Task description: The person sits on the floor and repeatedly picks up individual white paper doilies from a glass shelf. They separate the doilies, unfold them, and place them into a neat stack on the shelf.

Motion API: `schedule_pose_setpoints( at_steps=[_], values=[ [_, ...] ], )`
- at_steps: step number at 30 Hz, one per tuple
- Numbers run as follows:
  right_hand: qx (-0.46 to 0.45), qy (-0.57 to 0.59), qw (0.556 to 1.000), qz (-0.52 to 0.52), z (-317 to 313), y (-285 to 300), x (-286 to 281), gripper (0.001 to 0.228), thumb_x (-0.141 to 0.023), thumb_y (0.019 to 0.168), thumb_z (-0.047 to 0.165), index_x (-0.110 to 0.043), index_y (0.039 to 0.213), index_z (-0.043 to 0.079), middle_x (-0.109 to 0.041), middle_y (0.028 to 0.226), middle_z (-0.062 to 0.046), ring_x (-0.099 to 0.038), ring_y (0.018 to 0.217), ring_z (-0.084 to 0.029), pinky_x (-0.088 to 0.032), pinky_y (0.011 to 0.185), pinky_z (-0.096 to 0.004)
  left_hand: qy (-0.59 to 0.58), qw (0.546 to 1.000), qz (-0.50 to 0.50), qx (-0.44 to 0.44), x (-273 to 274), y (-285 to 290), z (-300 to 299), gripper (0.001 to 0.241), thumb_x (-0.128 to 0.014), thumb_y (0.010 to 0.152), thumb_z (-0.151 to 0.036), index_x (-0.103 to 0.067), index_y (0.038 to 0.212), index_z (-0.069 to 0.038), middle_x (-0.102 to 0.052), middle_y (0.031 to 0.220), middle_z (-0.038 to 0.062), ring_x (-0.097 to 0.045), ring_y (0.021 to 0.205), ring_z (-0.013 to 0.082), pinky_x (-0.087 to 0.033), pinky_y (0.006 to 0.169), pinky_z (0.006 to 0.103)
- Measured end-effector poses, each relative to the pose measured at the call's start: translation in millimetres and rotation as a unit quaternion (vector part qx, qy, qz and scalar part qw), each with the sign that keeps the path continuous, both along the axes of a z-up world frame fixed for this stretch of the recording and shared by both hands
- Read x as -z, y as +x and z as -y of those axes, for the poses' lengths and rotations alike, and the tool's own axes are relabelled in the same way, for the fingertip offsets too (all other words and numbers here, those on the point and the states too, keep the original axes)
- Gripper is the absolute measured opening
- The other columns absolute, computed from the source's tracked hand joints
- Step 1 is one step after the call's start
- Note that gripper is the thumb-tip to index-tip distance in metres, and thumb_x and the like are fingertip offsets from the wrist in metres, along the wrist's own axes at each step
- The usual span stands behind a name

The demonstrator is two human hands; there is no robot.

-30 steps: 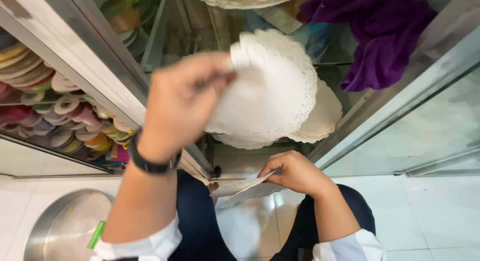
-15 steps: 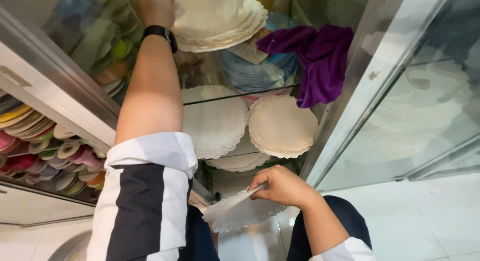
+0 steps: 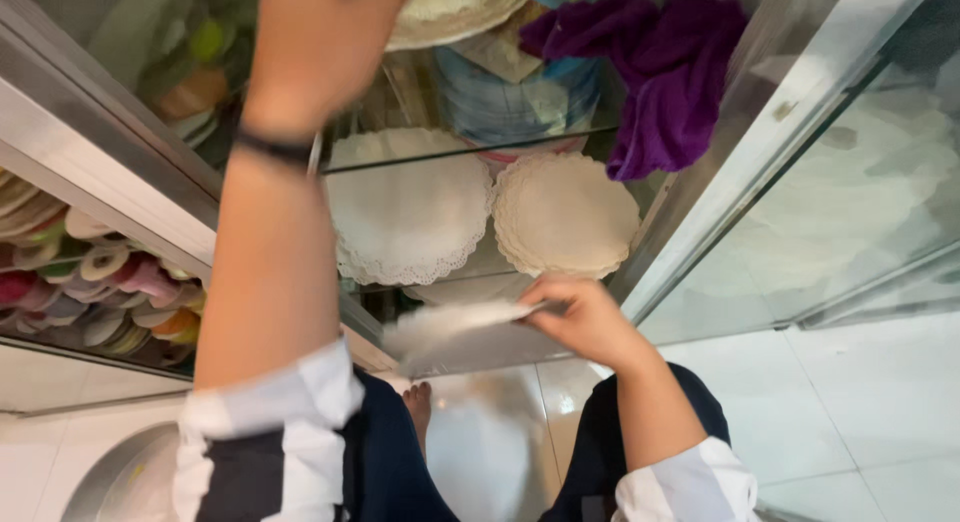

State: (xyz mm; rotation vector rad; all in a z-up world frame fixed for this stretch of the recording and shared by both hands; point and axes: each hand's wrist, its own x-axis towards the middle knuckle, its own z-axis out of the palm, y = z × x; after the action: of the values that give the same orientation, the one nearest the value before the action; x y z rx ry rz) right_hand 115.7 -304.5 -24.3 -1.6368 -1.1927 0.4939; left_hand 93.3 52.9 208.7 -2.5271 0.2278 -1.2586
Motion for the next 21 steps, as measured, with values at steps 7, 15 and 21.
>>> schedule_pose_setpoints(
  at_steps=[7, 15, 21],
  values=[
    [0.321, 0.080, 0.939, -0.095, 0, 20, 10, 0.018, -0.094, 0.091, 0.010, -0.087, 0.107, 0.014, -0.082, 0.094, 0.003, -0.069, 0.090, -0.006, -0.056, 0.085, -0.025, -0.513, 0.831, -0.081, 0.201, 96, -150, 95, 0.034, -0.083, 0.104, -0.030, -0.080, 0.133, -0.013, -0.080, 0.127, 0.007, -0.073, 0.117, 0.0208, -0.060, 0.103, 0.0354],
    [0.303, 0.151, 0.937, -0.092, 4, 33, 35, 0.028, -0.097, 0.094, 0.008, -0.085, 0.118, 0.009, -0.081, 0.095, -0.001, -0.068, 0.092, -0.005, -0.057, 0.086, -0.025, -0.643, 0.728, -0.216, 0.099, 152, -141, 91, 0.120, -0.106, 0.079, -0.028, -0.038, 0.174, -0.001, -0.037, 0.169, 0.040, -0.034, 0.159, 0.0623, -0.029, 0.129, 0.0745],
    [0.261, 0.250, 0.925, -0.119, 9, 36, 32, 0.065, -0.090, 0.097, 0.004, -0.059, 0.154, 0.003, -0.079, 0.127, -0.010, -0.074, 0.114, -0.014, -0.063, 0.105, -0.035, -0.679, 0.703, -0.159, 0.139, 192, -131, 79, 0.015, -0.090, 0.094, -0.013, -0.087, 0.109, -0.015, -0.085, 0.095, 0.008, -0.072, 0.098, 0.0151, -0.058, 0.096, 0.0376]
  ],
)
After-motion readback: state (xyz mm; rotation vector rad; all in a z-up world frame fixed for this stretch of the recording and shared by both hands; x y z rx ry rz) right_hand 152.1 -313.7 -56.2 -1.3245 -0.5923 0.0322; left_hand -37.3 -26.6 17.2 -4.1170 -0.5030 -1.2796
